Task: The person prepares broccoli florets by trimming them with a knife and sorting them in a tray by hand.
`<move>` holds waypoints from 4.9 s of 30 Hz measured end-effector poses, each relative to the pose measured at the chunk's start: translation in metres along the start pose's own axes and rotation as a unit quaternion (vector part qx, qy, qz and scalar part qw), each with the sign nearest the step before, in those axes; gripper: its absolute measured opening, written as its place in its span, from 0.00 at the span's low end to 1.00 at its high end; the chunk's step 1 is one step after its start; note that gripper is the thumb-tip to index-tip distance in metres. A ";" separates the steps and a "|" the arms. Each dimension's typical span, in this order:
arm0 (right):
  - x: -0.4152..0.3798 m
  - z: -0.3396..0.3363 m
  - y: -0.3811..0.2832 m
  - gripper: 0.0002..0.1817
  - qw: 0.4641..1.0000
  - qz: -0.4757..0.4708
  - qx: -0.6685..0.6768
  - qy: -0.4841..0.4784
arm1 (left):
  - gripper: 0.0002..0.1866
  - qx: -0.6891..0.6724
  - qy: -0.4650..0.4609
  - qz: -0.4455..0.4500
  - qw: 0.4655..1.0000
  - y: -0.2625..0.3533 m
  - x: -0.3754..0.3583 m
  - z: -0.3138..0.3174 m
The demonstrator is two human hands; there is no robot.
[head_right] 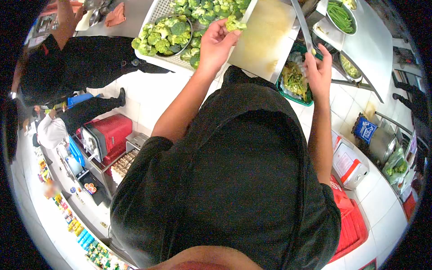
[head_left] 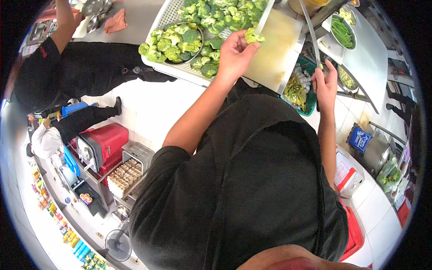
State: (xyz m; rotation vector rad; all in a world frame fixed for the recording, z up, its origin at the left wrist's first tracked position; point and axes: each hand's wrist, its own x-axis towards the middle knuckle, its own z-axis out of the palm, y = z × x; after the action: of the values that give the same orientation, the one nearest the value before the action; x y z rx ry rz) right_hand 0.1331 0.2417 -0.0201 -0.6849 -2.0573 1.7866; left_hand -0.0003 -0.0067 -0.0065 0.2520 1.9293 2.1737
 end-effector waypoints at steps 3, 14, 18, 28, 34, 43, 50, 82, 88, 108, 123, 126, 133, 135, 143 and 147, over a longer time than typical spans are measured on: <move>-0.005 -0.030 0.031 0.11 0.999 0.028 -0.019 0.026 | 0.20 -0.029 0.006 0.020 0.999 -0.010 0.000 -0.007; -0.026 -0.091 0.087 0.13 0.986 0.081 -0.131 0.063 | 0.24 0.006 0.022 0.044 0.999 -0.017 0.009 0.010; -0.036 -0.103 0.113 0.21 0.975 0.031 -0.193 0.102 | 0.21 0.006 -0.011 0.040 0.999 -0.021 0.013 0.025; -0.110 -0.071 0.006 0.22 0.994 0.073 -0.077 -0.031 | 0.18 0.049 -0.096 0.044 0.993 -0.028 0.030 0.087; -0.139 -0.076 0.011 0.22 0.992 0.116 -0.037 -0.015 | 0.16 0.018 -0.159 0.057 0.985 -0.029 0.032 0.127; -0.146 -0.072 0.022 0.22 0.993 0.096 -0.045 0.053 | 0.16 0.032 -0.241 0.075 0.967 -0.051 0.033 0.152; -0.140 -0.079 0.038 0.22 0.979 0.164 -0.057 0.104 | 0.16 0.103 -0.320 0.073 0.939 -0.065 0.007 0.163; -0.056 -0.049 0.105 0.28 0.972 0.202 -0.100 -0.072 | 0.21 0.517 0.085 0.177 0.833 0.017 -0.043 -0.160; -0.045 -0.041 0.098 0.28 0.972 0.190 -0.109 -0.090 | 0.20 0.585 0.121 0.183 0.781 0.012 -0.040 -0.174; -0.075 -0.046 0.085 0.29 0.976 0.191 -0.099 -0.034 | 0.23 0.580 0.123 0.192 0.782 0.006 -0.027 -0.170; -0.083 -0.050 0.078 0.28 0.975 0.200 -0.099 -0.012 | 0.21 0.537 0.098 0.235 0.804 0.014 -0.021 -0.169; -0.083 -0.053 0.083 0.28 0.976 0.198 -0.089 -0.009 | 0.20 0.512 0.082 0.270 0.811 0.020 -0.009 -0.158; -0.079 -0.051 0.080 0.27 0.981 0.189 -0.048 0.005 | 0.17 0.406 0.033 0.292 0.866 0.017 0.057 -0.102; -0.079 -0.050 0.079 0.27 0.982 0.184 -0.043 0.007 | 0.18 0.396 0.030 0.275 0.876 0.015 0.089 -0.090; -0.086 -0.043 0.074 0.27 0.983 0.178 -0.030 0.037 | 0.22 0.506 0.003 0.249 0.826 -0.012 0.192 -0.058; -0.097 -0.044 0.075 0.25 0.984 0.170 -0.008 0.052 | 0.21 0.510 0.002 0.234 0.828 -0.030 0.213 -0.057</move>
State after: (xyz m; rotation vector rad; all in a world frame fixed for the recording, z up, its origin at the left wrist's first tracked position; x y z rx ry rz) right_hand 0.2479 0.2315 -0.0813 -1.1693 -1.9780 1.8632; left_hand -0.2184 0.0014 -0.0475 0.9599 3.0836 1.0418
